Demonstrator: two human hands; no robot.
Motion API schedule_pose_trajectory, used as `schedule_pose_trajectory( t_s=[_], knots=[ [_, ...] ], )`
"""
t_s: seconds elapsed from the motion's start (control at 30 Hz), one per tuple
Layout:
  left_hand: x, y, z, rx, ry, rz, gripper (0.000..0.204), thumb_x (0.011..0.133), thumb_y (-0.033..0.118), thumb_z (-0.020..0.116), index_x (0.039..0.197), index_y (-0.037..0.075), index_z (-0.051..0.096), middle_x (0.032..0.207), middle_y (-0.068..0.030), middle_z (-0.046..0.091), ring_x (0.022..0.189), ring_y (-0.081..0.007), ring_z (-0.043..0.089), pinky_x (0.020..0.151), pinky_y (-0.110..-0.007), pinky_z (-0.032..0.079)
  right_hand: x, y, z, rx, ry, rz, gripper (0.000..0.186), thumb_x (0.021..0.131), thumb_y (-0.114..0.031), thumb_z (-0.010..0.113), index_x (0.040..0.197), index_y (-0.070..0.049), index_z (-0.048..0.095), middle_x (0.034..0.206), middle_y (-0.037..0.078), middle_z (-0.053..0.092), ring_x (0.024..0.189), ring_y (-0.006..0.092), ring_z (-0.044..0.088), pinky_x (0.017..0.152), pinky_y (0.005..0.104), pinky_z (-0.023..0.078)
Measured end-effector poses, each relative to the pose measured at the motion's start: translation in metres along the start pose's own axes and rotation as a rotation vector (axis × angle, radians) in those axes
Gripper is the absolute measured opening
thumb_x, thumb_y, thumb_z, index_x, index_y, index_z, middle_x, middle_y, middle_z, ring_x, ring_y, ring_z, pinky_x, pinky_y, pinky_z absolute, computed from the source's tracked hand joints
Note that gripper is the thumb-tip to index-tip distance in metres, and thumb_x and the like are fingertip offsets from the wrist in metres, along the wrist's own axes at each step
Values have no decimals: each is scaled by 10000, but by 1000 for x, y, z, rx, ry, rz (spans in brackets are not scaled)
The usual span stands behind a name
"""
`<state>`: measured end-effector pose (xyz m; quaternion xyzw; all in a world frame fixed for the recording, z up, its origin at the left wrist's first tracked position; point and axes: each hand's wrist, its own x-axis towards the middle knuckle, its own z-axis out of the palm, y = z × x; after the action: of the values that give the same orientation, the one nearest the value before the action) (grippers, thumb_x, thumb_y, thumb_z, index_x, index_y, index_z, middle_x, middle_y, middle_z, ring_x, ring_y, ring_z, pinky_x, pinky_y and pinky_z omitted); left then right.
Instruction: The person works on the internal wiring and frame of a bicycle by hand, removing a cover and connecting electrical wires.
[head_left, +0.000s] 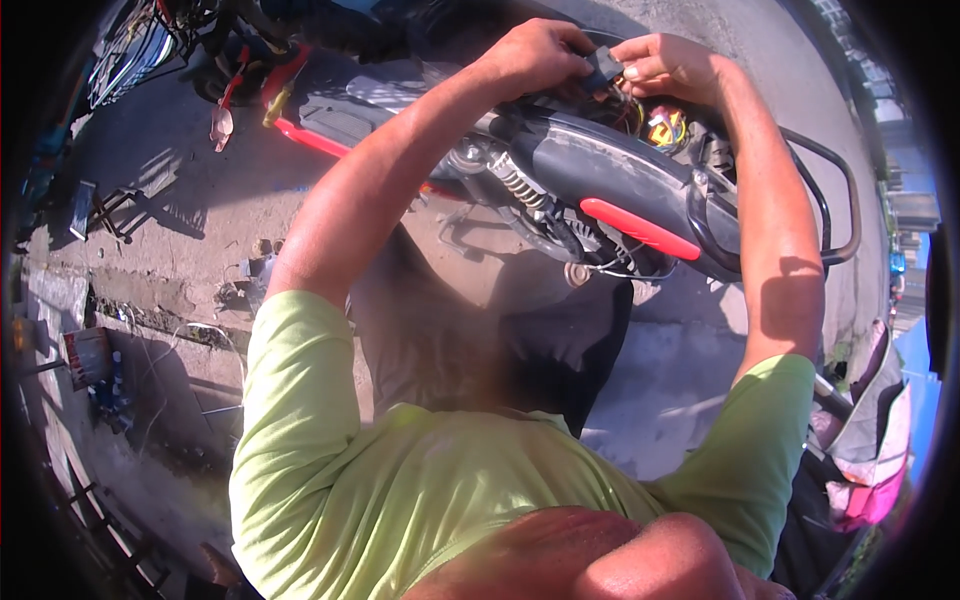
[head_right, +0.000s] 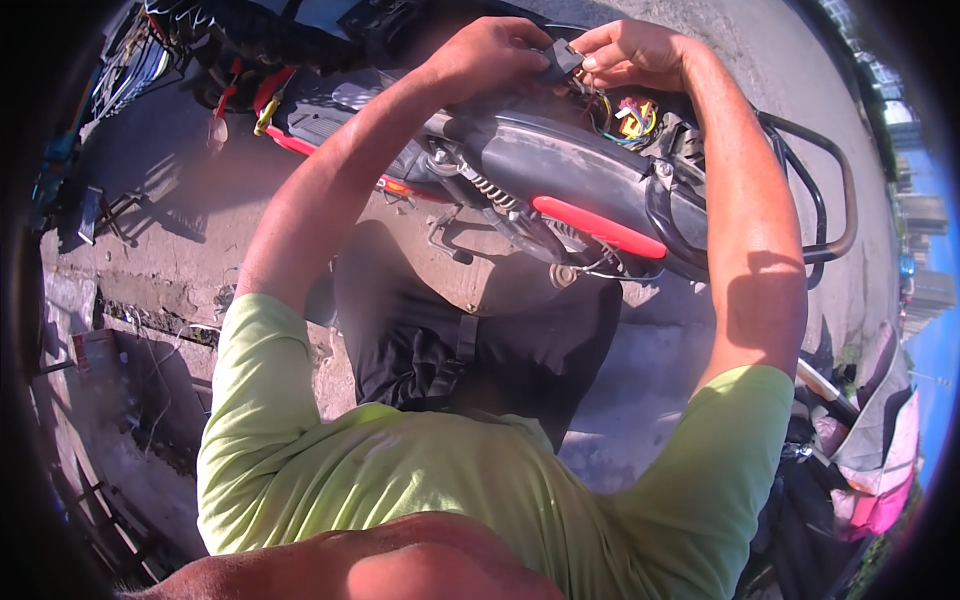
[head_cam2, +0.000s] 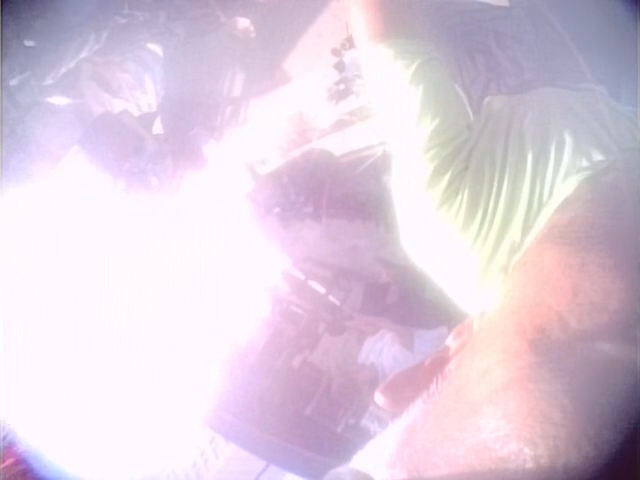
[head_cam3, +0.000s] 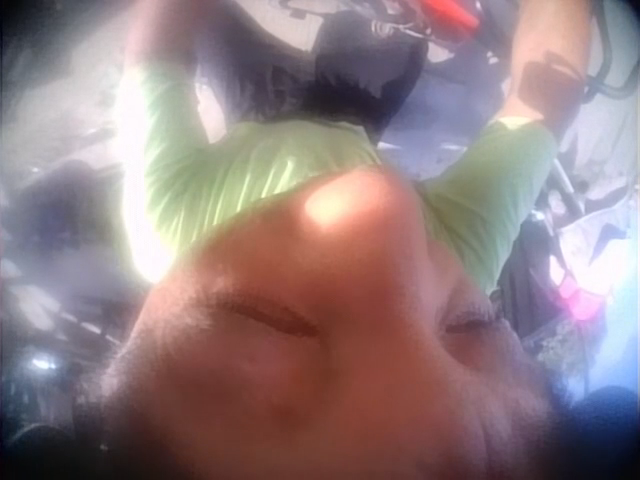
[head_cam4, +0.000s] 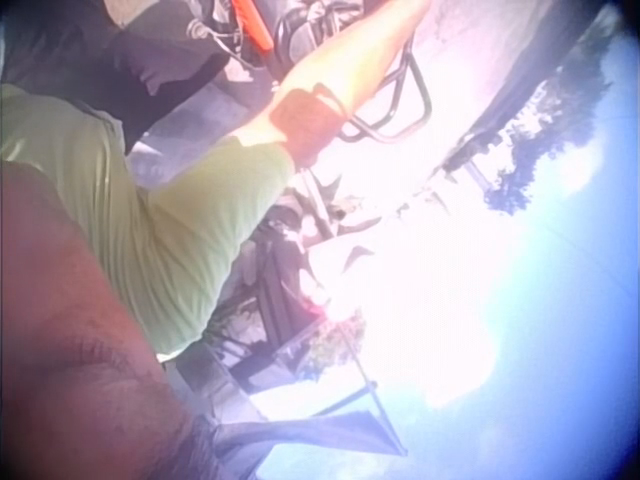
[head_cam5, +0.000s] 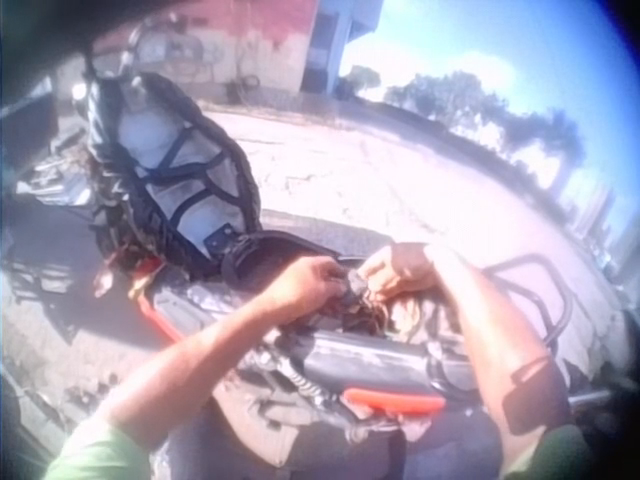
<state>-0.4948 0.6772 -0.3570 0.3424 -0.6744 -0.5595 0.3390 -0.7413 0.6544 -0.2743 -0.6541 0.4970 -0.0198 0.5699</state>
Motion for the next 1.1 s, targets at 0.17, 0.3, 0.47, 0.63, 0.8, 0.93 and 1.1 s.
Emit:
schedule_pose_trajectory(
  t_s=[0.17,0.3,0.47,0.63,0.8,0.93,1.1],
  knots=[
    [-4,2,-1,207,97,71,281,899,177,754,1124,11,730,1042,-112,760,876,-182,750,848,-317,582,1,9,-5,7,31,2,468,890,-177,692,1316,11,639,1095,44,693,1006,108,633,944,244,516],
    [-13,2,3,419,266,319,249,845,207,785,1022,35,749,992,-101,746,899,-210,731,845,-339,569,2,7,-7,33,132,66,461,920,-91,699,1366,6,634,1188,77,720,1051,130,671,933,233,565],
    [-16,1,13,676,301,393,262,827,259,794,1005,73,744,966,-121,707,926,-296,710,852,-390,562,4,3,-5,26,86,73,441,901,-74,688,1336,-7,658,1192,71,714,1043,134,660,934,246,552],
    [-10,-1,13,673,228,446,241,834,247,782,1008,85,743,965,-115,701,935,-304,706,857,-398,562,5,5,-4,27,76,54,414,888,-65,683,1297,-6,677,1176,68,717,1050,135,665,948,250,550],
    [-7,-3,12,676,162,434,233,837,230,773,1020,88,745,979,-117,706,929,-302,707,856,-396,561,4,2,-2,21,44,62,422,886,-73,693,1302,-3,673,1171,71,717,1054,142,673,965,251,545],
    [-4,-2,13,674,105,410,205,832,211,763,1001,96,757,985,-104,688,999,-277,681,892,-384,546,8,6,-8,33,-15,50,431,892,-98,710,1310,-2,671,1174,73,718,1060,143,673,981,256,542],
    [-5,-6,14,643,148,411,172,818,210,755,953,102,765,1031,-89,660,1072,-261,638,927,-368,526,9,5,-7,8,9,42,436,900,-108,709,1321,-6,664,1183,69,712,1061,143,673,996,262,540]
  ],
)
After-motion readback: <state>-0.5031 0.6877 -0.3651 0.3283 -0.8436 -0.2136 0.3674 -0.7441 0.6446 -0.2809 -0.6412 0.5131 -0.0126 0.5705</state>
